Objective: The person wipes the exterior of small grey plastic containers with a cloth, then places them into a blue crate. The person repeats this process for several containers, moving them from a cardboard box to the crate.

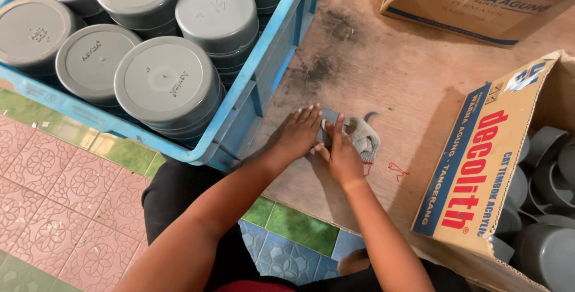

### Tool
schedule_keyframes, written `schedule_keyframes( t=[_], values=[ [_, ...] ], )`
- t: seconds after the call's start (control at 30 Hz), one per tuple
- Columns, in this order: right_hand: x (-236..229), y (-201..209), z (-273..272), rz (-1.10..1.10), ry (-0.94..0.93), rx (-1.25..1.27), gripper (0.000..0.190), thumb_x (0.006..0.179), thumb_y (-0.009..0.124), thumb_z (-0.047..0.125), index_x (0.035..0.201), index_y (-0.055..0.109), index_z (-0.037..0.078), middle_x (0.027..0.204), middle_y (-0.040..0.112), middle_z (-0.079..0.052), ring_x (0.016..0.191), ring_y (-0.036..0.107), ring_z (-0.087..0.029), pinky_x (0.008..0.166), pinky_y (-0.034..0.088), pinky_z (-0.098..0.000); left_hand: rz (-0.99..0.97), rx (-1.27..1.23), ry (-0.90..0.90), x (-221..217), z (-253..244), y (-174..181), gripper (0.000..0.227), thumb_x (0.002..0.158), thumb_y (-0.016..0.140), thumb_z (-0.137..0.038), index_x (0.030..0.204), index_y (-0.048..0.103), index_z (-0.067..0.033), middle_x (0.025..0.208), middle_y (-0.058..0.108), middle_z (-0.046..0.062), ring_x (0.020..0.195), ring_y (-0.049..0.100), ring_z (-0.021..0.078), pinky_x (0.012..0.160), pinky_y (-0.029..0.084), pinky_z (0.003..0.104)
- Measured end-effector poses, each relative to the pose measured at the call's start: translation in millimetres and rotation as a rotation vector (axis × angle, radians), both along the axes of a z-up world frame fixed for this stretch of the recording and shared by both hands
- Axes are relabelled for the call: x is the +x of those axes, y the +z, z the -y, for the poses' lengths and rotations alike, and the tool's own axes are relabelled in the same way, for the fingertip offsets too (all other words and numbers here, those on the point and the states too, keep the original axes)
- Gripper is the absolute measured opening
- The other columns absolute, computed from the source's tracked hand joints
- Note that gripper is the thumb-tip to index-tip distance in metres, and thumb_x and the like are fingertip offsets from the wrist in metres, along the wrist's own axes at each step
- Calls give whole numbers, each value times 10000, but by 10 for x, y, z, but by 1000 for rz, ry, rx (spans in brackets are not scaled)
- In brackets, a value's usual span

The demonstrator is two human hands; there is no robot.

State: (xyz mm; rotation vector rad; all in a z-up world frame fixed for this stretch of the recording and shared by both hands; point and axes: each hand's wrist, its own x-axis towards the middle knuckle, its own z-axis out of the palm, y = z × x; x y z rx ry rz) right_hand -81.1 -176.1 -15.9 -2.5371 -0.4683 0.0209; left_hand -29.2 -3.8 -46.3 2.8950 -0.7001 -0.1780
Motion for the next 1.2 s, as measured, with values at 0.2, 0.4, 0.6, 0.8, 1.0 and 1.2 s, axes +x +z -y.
schedule_keyframes(
  t=[0.2,0.4,0.6,0.8,1.0,1.2],
  values=[
    [259,103,-112,20,-33,14,1051,1000,502,601,1630,-66,-20,1560,475,-248,1420,447,-470,1193,340,-604,-250,56,28,-82,-71,302,826,1023,340,-433,1661,-56,-90,1738,-164,127,1607,-117,336,1305,-68,537],
    [27,-28,-21,101,47,-71,1078,967,492,646,1637,-1,-40,1572,469,-224,1404,471,-446,1174,370,-546,-156,123,42,-185,12,470,994,1004,529,-459,1643,-67,15,1728,-122,221,1599,-108,395,1289,-69,591],
    [456,48,-90,78,-26,-52,1061,1005,470,631,1619,-118,-4,1573,485,-187,1357,513,-453,1098,461,-572,-118,55,83,-139,14,213,935,992,435,-492,1656,-30,-26,1736,-121,177,1606,-88,360,1294,-63,591],
    [26,-3,10,76,23,-45,1131,941,504,680,1632,-21,-46,1570,465,-235,1420,452,-452,1204,339,-540,-186,101,63,-133,21,328,1096,947,616,-475,1644,-84,0,1727,-127,210,1599,-94,391,1283,-59,619],
    [98,-73,86,47,43,-79,1108,947,484,681,1636,-52,-1,1575,455,-218,1399,471,-443,1154,414,-558,-166,120,88,-89,57,239,1192,897,572,-677,1634,-43,30,1724,-96,247,1599,-72,413,1280,-75,626],
    [347,306,-73,-107,-26,-139,1088,978,515,640,1639,-148,87,1612,427,-168,1440,438,-435,1151,439,-556,-296,89,148,-42,118,330,810,1045,336,-386,1650,-60,-21,1733,-147,175,1599,-150,346,1282,-153,573]
  ],
)
